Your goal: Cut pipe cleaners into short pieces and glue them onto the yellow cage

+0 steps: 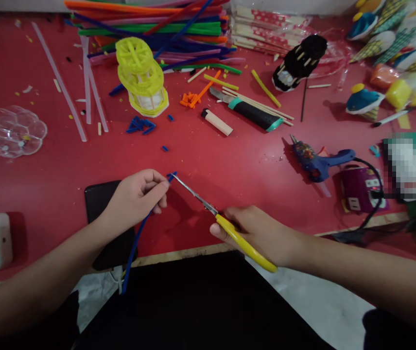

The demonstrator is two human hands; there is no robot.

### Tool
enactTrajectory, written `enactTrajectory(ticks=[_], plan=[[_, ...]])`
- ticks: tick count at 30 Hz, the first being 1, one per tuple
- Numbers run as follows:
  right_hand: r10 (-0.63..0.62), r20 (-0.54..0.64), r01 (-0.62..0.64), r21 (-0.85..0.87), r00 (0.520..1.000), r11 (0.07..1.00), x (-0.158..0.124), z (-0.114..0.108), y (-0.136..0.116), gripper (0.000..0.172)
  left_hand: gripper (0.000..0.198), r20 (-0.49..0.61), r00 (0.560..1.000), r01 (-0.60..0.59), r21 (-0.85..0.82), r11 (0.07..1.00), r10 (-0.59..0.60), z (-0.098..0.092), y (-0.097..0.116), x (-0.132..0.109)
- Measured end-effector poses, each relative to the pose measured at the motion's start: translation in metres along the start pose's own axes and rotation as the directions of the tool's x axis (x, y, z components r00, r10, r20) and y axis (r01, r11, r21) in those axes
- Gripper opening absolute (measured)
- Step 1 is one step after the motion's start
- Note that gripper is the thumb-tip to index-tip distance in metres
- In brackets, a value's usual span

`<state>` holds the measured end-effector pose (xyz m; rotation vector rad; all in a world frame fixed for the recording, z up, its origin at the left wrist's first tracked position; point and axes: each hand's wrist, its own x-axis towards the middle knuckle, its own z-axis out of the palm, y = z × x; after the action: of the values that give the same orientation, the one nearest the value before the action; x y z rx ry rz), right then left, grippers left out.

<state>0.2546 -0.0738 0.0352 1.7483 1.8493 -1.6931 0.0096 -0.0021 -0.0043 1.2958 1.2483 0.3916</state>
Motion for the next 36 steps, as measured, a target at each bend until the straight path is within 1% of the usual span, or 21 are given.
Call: enactTrajectory(ticks=[9,13,20,23,26,31,36], plan=[[0.003,0.032,-0.004,0.006,0.999,1.0,0.0,-0.0015,-0.0002,0.066,0.009,0.011,1.0,-0.007,0.011,1.0,0.007,-0.0012,0.0019,-0.0018],[-0.029,0.016,0.028,0.015,0.999,0.999,0.0007,-0.0004,0.0015,0.065,0.009,0.013,1.0,-0.005,0.016,1.0,0.005,-0.0013,0.0021,-0.002],[-0.032,-0.014,0.033,0.03,0.999,0.999,0.0009,-0.0002,0.0022,0.065,0.012,0.006,1.0,-0.02,0.016,1.0,0.02,-0.0015,-0.0002,-0.0018],[-0.001,0.001,0.001,0.064,1.0,0.998,0.0013,-0.0037,0.0017,0.064,0.01,0.009,1.0,-0.018,0.021,1.0,0.018,-0.0019,-0.0002,-0.0021],[0.032,0.013,-0.033,0.071,0.999,0.997,0.0019,-0.0065,0.0019,0.063,0.013,0.015,1.0,-0.015,0.03,0.999,0.014,-0.0019,0.0011,-0.0016],[0.043,0.016,-0.045,0.091,0.999,0.995,0.0036,-0.0068,0.0031,0.063,0.015,0.02,1.0,-0.005,0.032,0.999,0.005,-0.0015,0.0024,-0.0007],[-0.009,0.0,0.009,0.088,1.0,0.996,0.0041,-0.0077,0.0023,0.065,0.014,0.016,1.0,-0.012,0.033,0.999,0.011,-0.0018,0.0008,-0.0013]])
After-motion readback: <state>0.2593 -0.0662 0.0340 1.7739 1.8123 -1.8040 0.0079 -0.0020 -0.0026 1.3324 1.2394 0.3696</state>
